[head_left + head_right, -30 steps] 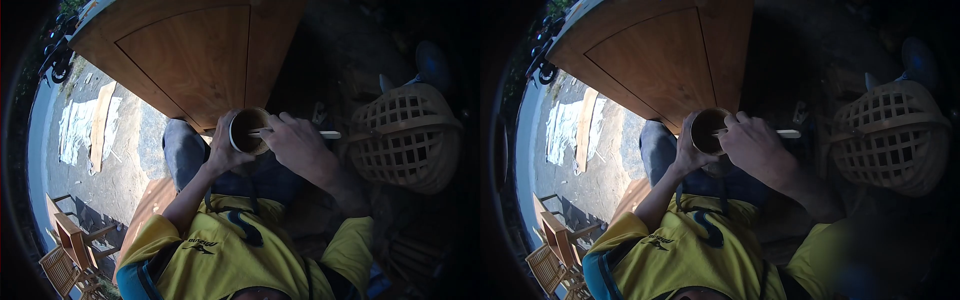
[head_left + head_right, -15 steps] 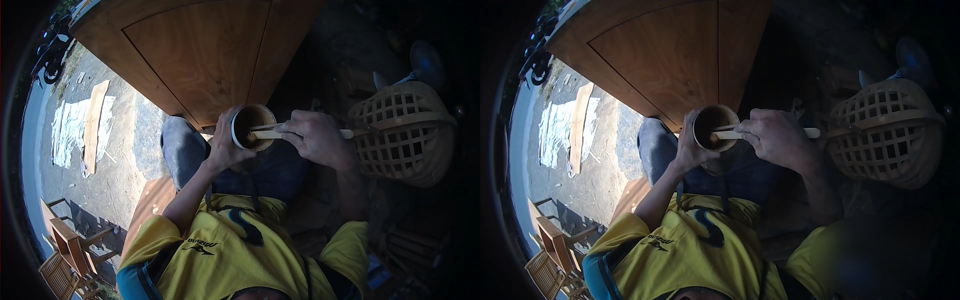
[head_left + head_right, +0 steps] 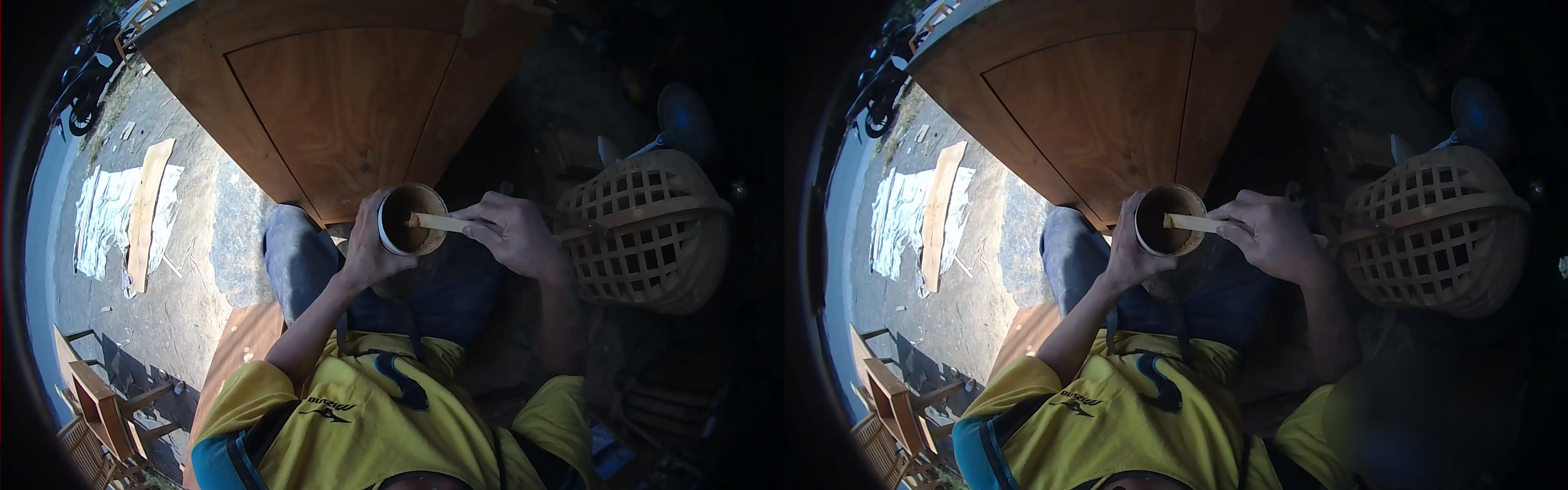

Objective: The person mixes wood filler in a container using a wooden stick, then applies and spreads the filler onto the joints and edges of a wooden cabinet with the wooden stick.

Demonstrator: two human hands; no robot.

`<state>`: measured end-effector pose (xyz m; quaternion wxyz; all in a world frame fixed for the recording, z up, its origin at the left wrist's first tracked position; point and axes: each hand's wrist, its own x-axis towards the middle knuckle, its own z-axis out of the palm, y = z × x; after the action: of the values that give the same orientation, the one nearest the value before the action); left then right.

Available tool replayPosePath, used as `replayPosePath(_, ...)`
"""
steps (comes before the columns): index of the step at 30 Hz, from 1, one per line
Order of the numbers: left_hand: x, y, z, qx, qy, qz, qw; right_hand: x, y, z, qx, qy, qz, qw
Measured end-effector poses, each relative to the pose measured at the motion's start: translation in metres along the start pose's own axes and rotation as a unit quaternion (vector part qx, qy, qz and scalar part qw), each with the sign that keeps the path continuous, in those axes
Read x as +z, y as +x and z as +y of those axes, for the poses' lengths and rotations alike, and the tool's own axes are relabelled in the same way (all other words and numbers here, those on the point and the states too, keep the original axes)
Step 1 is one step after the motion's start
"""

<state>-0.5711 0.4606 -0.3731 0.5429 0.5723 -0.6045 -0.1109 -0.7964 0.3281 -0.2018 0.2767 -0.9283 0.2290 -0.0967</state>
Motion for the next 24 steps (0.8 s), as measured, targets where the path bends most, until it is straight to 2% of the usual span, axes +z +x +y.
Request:
replayPosePath(1, 0.0, 0.002, -0.001, -0.005, 0.0, 0.005, 1.0, 0.004, -0.002, 0.012, 0.006, 0.063, 0.012, 0.998)
replayPosePath(2, 0.0, 0.005, -0.003, -0.01, 0.0, 0.011, 1.0, 0.006, -0.002, 0.013, 0.004, 0.058, 0.014, 0.998)
replayPosePath(4, -0.002, 0.007, -0.007, -0.012, -0.002, 0.019, 1.0, 0.009, -0.006, 0.011, 0.126, 0.25, 0.002, 0.96)
replayPosePath(5, -0.003, 0.007, -0.009, -0.018, -0.002, 0.024, 1.0, 0.009, -0.007, 0.009, 0.122, 0.246, 0.003, 0.961)
replayPosePath(8, -0.006, 0.009, -0.014, -0.023, -0.012, 0.027, 0.999, 0.013, -0.009, -0.001, 0.158, 0.378, 0.002, 0.912)
replayPosePath(10, -0.006, 0.005, -0.026, -0.032, -0.017, 0.018, 0.999, 0.018, -0.004, -0.011, 0.125, 0.39, 0.003, 0.912)
replayPosePath(14, -0.003, -0.013, -0.056, -0.034, -0.025, 0.001, 0.999, 0.049, 0.034, -0.048, -0.047, 0.344, 0.148, 0.926)
replayPosePath(16, -0.003, -0.022, -0.062, -0.061, -0.04, -0.001, 0.997, 0.058, 0.062, -0.072, -0.112, 0.258, 0.214, 0.936)
replayPosePath(18, -0.002, -0.033, -0.073, -0.085, -0.046, -0.013, 0.995, 0.066, 0.09, -0.112, -0.126, 0.305, 0.251, 0.91)
replayPosePath(20, 0.005, -0.05, -0.092, -0.115, -0.075, -0.014, 0.99, 0.076, 0.124, -0.135, -0.197, 0.185, 0.322, 0.908)
replayPosePath(24, 0.024, -0.067, -0.122, -0.125, -0.133, -0.027, 0.983, 0.089, 0.176, -0.181, -0.231, 0.143, 0.368, 0.889)
